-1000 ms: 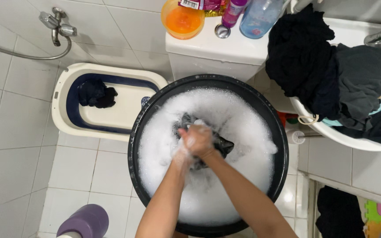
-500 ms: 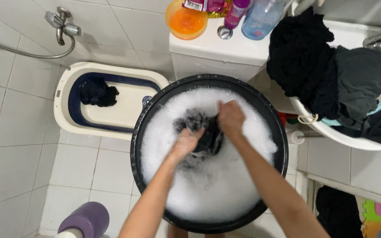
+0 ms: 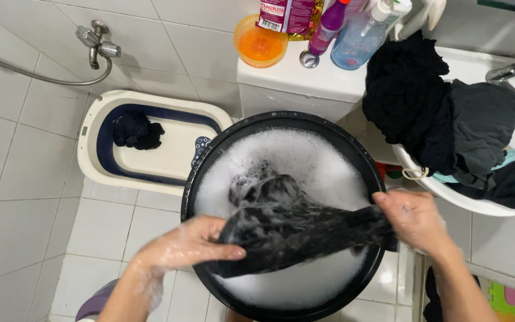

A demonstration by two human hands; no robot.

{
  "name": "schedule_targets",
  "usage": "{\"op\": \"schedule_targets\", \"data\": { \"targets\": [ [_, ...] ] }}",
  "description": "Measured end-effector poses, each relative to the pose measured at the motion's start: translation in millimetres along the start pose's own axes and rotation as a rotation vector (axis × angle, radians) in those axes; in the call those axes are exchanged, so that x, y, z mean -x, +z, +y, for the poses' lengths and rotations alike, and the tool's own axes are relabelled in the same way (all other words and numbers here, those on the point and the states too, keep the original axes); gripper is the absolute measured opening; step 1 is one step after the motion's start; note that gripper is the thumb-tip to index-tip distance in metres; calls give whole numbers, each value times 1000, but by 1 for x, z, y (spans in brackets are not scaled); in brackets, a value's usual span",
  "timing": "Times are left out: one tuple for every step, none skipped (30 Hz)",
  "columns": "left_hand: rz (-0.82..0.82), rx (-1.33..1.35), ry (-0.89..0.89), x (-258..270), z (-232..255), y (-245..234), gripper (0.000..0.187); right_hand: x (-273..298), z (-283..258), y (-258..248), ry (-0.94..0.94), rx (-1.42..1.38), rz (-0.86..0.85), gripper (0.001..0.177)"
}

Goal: The person washes clothes by hand in a basin of soapy water, scrubbing, rubbing, and wringing the fabric before placing it in a separate tub.

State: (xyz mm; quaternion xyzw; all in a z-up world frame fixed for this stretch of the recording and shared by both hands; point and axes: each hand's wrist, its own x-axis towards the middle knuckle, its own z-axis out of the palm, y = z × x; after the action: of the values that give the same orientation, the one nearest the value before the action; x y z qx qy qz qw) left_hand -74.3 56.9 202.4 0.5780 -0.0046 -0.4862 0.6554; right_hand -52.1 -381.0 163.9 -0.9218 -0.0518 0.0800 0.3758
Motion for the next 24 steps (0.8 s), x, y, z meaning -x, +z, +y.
{"op": "schedule_targets", "data": {
  "targets": [
    [35, -10, -23, -1, 4, -11, 27, -5, -4, -7, 29, -17, -3, 54],
    [65, -20, -47, -4, 5, -21, 26, -10, -7, -12, 61, -32, -5, 54],
    [99, 70, -57, -10, 5, -35, 26, -20, -8, -11, 78, -37, -53, 54],
    [132, 155, -61, -21, 5, -52, 26, -38, -8, -6, 90, -41, -93, 54],
    [191, 199, -67, -33, 0, -65, 26, -53, -7, 1, 103, -45, -134, 54],
    [252, 240, -66, -50, -7, -81, 26, -70, -6, 12, 122, -57, -164, 51],
    [314, 281, -65, -67, -19, -96, 26, -87, -4, 25, 142, -69, -194, 48],
    [345, 239, -53, -87, -35, -110, 27, -102, -1, 39, 219, -31, -236, 49],
    [377, 198, -42, -110, -51, -124, 30, -117, 5, 54, 296, 7, -277, 50],
    [401, 158, -41, -130, -69, -135, 34, -131, 13, 70, 299, 32, -306, 47],
    [466, 195, -29, -151, -85, -142, 33, -144, 22, 87, 303, 57, -336, 44],
    [530, 232, -18, -172, -97, -145, 33, -153, 34, 103, 335, 110, -321, 52],
    [629, 158, -3, -191, -105, -147, 36, -160, 46, 119, 368, 163, -305, 60],
    [729, 86, 9, -207, -110, -145, 40, -164, 58, 138, 253, 234, -160, 50],
    [828, 11, 22, -221, -113, -139, 45, -166, 68, 156, 135, 304, -16, 43],
    [946, -343, 118, -232, -115, -129, 47, -166, 78, 169, 14, 371, 130, 41],
    [1043, -704, 217, -240, -118, -114, 49, -166, 85, 182, 19, 431, 76, 46],
    [1119, -1071, 316, -247, -118, -100, 52, -165, 88, 198, 22, 490, 18, 52],
    [968, -1105, 173, -251, -120, -85, 55, -163, 89, 213, 25, 549, -40, 58],
    [815, -1130, 31, -254, -123, -72, 58, -159, 90, 227, -47, 570, -48, 61],
    [799, -1254, 82, -262, -123, -67, 58, -153, 91, 241, -120, 591, -55, 63],
    [776, -1375, 133, -271, -127, -64, 59, -147, 94, 254, -189, 611, -67, 66],
    [748, -1494, 185, -279, -132, -64, 59, -144, 98, 265, -167, 626, -91, 68],
    [734, -1474, 109, -285, -140, -68, 60, -141, 103, 275, -145, 642, -114, 70]
  ]
}}
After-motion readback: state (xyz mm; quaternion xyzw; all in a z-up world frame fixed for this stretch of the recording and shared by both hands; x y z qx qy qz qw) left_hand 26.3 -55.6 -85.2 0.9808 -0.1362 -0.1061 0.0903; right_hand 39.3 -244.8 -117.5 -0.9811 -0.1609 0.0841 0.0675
